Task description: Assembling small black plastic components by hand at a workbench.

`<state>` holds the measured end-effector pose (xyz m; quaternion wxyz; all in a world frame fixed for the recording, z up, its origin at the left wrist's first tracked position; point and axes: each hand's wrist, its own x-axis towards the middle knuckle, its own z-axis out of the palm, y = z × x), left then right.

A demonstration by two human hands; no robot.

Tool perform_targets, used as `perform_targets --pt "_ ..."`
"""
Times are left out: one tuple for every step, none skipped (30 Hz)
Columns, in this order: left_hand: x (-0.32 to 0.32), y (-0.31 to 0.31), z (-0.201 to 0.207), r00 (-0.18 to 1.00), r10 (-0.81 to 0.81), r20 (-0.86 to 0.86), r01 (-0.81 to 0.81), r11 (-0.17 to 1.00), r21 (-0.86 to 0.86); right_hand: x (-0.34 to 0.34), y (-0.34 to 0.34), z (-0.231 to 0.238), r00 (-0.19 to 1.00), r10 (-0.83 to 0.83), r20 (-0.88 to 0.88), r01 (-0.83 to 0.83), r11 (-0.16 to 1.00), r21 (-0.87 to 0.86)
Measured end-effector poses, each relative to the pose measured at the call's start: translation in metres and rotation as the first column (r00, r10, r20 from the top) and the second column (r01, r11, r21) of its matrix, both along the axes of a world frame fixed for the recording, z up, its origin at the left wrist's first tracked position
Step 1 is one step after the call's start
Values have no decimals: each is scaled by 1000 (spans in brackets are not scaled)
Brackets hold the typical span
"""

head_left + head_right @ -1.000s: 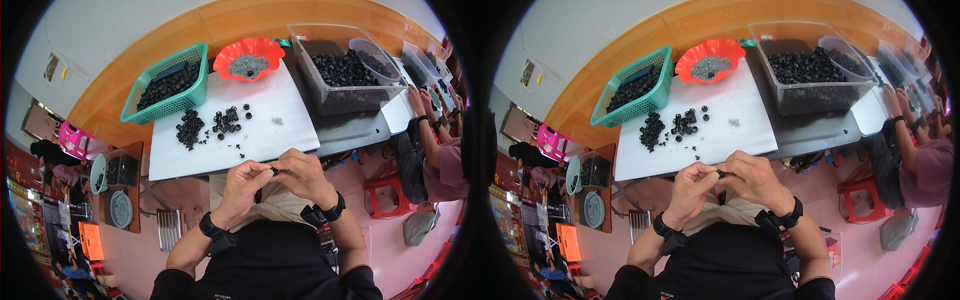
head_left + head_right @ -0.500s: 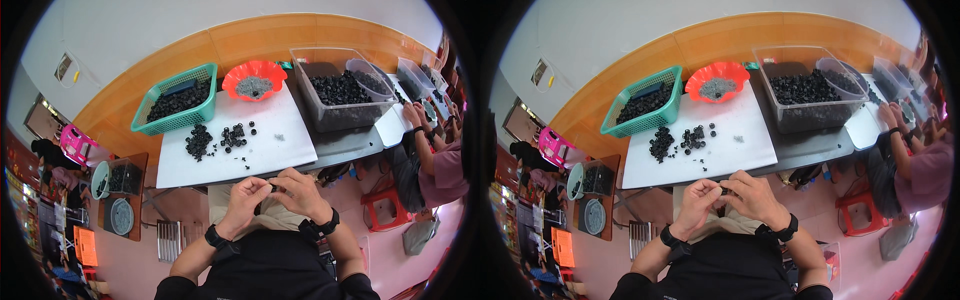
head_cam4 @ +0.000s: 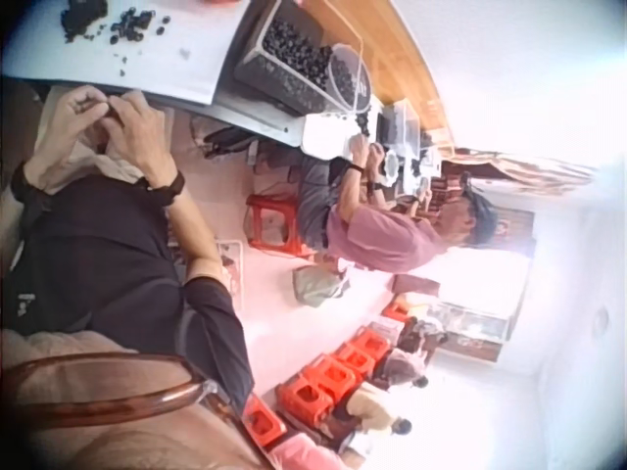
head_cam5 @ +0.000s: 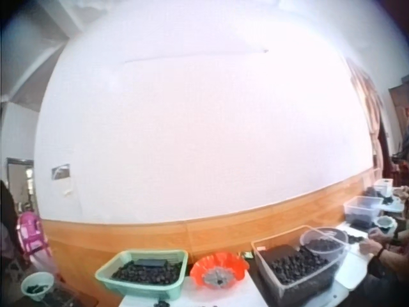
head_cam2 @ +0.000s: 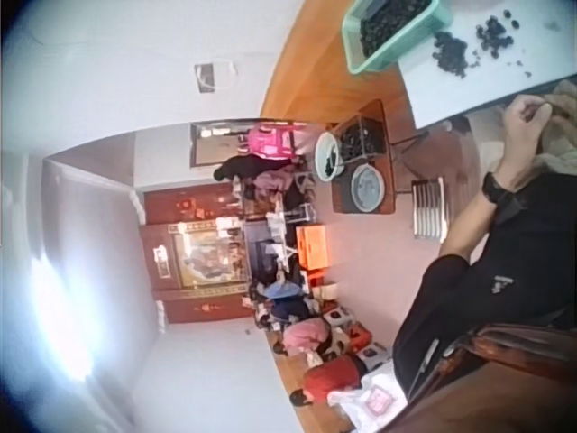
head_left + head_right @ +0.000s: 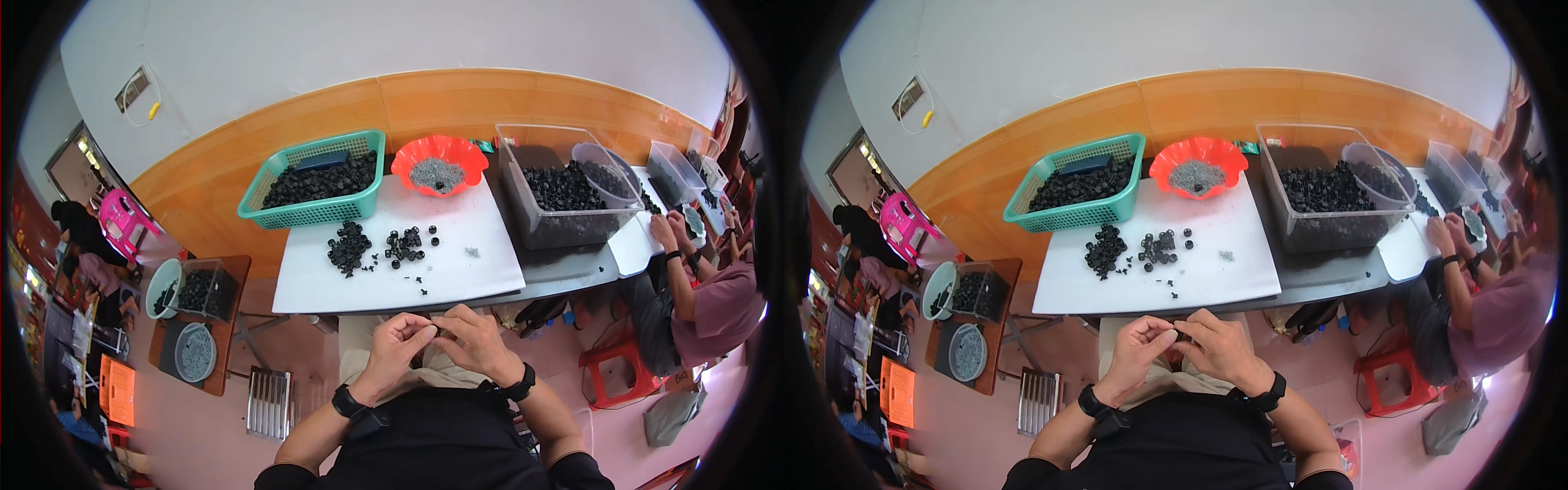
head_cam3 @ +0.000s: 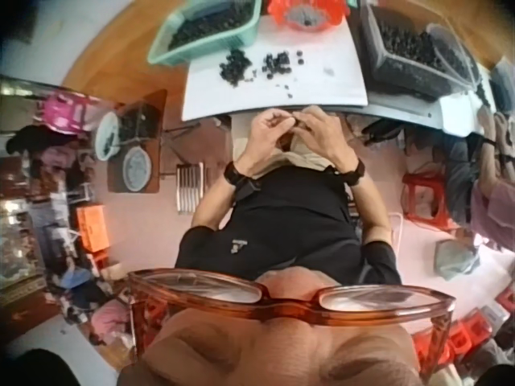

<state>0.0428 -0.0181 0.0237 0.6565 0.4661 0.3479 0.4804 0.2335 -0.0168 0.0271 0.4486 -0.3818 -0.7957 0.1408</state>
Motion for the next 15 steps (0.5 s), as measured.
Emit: perform_targets --pt "-1 1 1 1000 10 -2 -10 1000 0 -2 0 2 1000 -2 -3 2 1000 22" --pt "-2 2 2 1000 11 3 -11 1000 10 -5 1 5 1000 -4 -6 4 999 45" --pt "-2 4 2 1000 8 28 -8 1000 5 -7 2 8 1000 -9 -2 9 998 56" --pt "-3 6 3 999 4 53 -4 1000 0 -8 2 10 1000 -10 2 10 998 65" --pt "-5 8 3 998 1 58 -1 1000 7 -8 2 11 1000 0 5 0 999 39" --pt "-7 11 3 999 -21 33 21 1000 -2 -8 3 13 1000 10 8 -10 1000 13" --pt "-8 13 3 999 -43 9 43 999 -13 -7 4 16 1000 15 3 -15 1000 -21" --pt "-8 15 4 999 -46 13 46 999 -10 -7 5 18 1000 12 8 -12 1000 -17" --pt "-8 16 4 998 -60 16 60 998 -36 -6 5 18 1000 8 -14 -9 999 -53" --pt "-8 18 4 997 -74 19 75 995 -63 -5 6 17 999 3 -35 -6 996 -89" --pt "-8 20 3 997 -77 24 78 995 -62 -4 7 16 1000 0 -31 -3 996 -88" --pt "-8 22 1 996 -83 -36 82 996 -34 -3 8 14 998 1 -55 -7 994 -112" --pt "-9 24 0 992 -86 -96 86 996 -6 -1 9 12 997 2 -80 -13 991 -136" --pt "-10 25 -1 992 -88 -92 87 996 -8 1 11 10 997 0 -76 -11 990 -138" --pt "-11 26 -2 991 -69 -112 69 998 -4 2 12 8 993 -17 -120 -4 984 -176"
